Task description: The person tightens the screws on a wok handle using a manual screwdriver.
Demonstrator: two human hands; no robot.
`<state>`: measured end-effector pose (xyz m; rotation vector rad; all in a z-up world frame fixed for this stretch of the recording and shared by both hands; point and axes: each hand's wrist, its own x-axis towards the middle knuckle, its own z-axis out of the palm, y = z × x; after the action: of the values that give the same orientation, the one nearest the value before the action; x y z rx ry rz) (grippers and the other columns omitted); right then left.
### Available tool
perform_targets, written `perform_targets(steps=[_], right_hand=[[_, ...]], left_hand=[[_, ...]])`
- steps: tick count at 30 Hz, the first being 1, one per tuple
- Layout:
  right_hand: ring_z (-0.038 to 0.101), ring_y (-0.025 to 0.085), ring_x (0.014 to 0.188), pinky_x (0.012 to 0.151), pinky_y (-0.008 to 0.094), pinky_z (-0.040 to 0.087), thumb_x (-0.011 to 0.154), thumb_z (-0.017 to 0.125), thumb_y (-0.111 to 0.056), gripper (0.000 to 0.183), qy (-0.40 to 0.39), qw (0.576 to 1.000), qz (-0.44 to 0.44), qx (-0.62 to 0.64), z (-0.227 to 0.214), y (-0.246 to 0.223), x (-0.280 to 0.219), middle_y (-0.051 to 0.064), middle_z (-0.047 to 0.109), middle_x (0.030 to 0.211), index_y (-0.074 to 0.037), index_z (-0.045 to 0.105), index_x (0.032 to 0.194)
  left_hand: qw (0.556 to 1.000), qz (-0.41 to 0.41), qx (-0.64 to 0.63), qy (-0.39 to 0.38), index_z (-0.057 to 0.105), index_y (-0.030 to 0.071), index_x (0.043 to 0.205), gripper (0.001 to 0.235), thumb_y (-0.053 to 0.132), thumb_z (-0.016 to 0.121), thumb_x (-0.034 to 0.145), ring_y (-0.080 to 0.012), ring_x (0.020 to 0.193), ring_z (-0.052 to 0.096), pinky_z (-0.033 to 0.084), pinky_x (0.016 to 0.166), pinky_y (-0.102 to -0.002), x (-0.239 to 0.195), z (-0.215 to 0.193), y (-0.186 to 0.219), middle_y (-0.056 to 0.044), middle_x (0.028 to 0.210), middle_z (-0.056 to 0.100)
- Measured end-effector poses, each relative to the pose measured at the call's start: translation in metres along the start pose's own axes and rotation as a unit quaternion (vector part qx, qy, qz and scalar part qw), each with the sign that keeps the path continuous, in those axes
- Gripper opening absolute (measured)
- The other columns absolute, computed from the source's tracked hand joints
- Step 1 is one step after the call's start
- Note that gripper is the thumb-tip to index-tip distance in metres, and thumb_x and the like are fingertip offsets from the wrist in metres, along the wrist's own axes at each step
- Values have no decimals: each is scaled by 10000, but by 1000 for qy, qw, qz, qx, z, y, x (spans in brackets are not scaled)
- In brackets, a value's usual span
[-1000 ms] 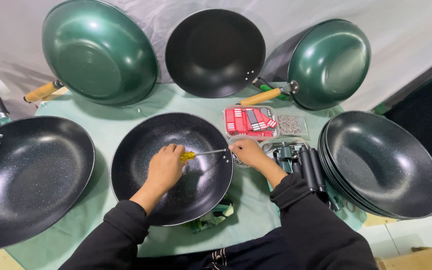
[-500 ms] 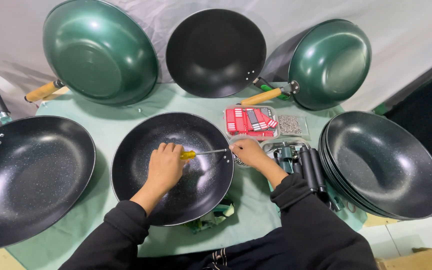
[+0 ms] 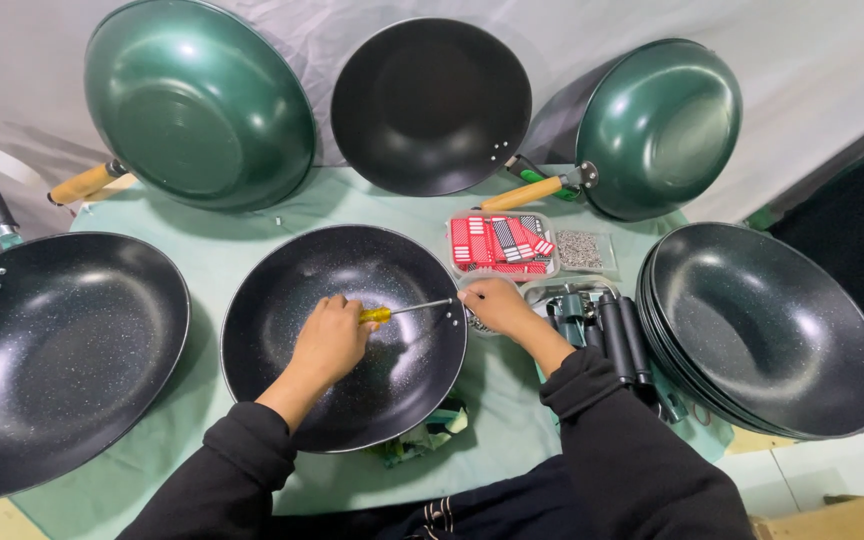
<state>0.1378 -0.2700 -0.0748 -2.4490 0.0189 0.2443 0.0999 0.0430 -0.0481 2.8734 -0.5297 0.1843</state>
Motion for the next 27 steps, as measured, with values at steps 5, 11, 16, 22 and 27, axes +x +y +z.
perform_targets(steps=[5, 11, 16, 22, 27], right_hand=[[695, 352, 1049, 902, 447, 532, 925, 626, -368, 258, -1, 1000, 6, 4, 0, -1, -1, 111, 768, 943, -176, 796, 890], [685, 375, 1068, 907, 465, 529, 923, 630, -365, 261, -1, 1000, 3, 4, -2, -6, -1, 136, 766, 973, -166, 798, 923], [686, 368, 1080, 917, 457, 534, 928, 629, -368, 266, -6, 1000, 11, 8, 0, -2, -1, 132, 769, 1000, -169, 802, 958], [693, 353, 1077, 921, 452, 536, 931, 632, -345, 247, -3, 1000, 20, 8, -2, -5, -4, 124, 773, 1002, -172, 806, 956], [688, 365, 1071, 920, 460, 534, 926, 634, -359, 258, -1, 1000, 8, 3, -1, -3, -2, 128, 771, 982, -169, 806, 955]], left_hand=[[998, 4, 57, 41, 709, 117, 1092, 351, 347, 792, 840, -287, 996, 692, 578, 820, -380, -3, -15, 11, -91, 996, 689], [999, -9, 34, 36, 647, 115, 1079, 410, 320, 844, 782, -313, 976, 713, 609, 793, -410, -1, -7, 10, -105, 1009, 679], [1000, -7, -22, -7, 642, 93, 1059, 377, 390, 766, 862, -349, 978, 716, 603, 805, -438, 2, -8, 6, -122, 998, 662], [1000, 1, 16, -14, 714, 96, 1051, 315, 380, 707, 915, -294, 1009, 705, 588, 825, -380, 0, -13, 11, -90, 990, 668], [999, -5, 44, 22, 671, 136, 1095, 311, 332, 769, 875, -286, 1049, 696, 571, 820, -411, -3, -11, 15, -89, 1020, 687]])
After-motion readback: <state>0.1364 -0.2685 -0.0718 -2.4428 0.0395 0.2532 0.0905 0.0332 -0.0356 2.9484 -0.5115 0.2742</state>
